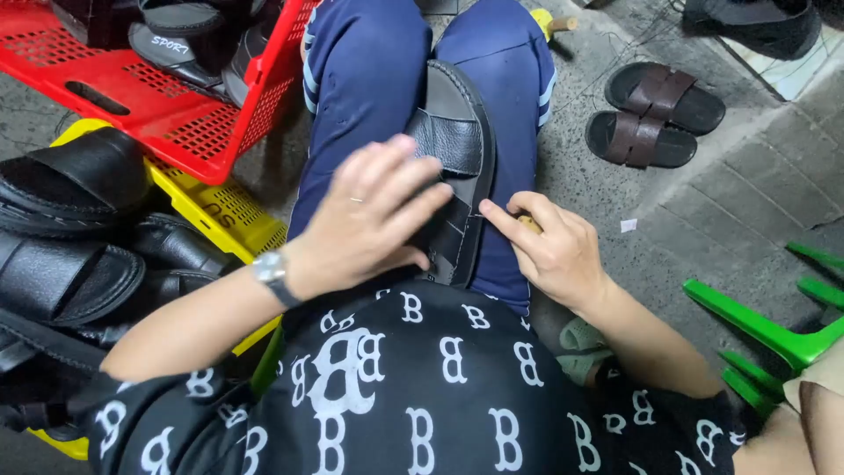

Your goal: Hand-sewing a leather sandal strap to its sole using a needle and thread.

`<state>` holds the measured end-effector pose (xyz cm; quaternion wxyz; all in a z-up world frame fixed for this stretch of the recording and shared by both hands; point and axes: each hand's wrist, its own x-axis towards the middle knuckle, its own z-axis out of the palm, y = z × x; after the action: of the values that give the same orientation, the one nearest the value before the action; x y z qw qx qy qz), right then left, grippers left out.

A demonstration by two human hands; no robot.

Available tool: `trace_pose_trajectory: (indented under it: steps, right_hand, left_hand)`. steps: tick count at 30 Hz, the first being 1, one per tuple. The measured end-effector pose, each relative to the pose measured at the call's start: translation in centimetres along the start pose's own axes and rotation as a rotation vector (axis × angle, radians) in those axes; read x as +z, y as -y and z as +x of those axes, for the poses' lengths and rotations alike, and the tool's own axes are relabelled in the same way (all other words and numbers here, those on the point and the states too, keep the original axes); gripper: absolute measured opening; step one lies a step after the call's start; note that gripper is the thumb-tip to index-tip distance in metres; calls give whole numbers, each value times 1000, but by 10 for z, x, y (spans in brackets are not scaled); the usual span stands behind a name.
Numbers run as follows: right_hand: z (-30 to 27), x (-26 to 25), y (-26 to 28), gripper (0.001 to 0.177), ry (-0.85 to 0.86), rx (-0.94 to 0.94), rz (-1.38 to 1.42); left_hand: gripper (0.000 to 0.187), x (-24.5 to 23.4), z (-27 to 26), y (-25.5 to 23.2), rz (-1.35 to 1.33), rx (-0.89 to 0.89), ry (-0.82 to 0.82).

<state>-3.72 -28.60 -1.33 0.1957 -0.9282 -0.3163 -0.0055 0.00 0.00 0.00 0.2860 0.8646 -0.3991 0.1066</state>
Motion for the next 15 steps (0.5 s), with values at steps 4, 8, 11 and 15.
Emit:
trace_pose_trajectory:
  steps: [4,8,11,15]
  right_hand:
    - [5,-2,2,37,-14,-23,-21]
    - [5,-5,10,36,-34,-73,-231]
    - [8,-10,14,36,-3,-129,-345]
    - [7,2,13,35,20,-184,-371]
  left_hand:
    - [84,24,14,1,1,54,86]
    - [82,33,22,-1,-90,78,53]
    - [77,43,24,-4,-118,93,2]
    - [74,57,22,-5,-95,94,-66]
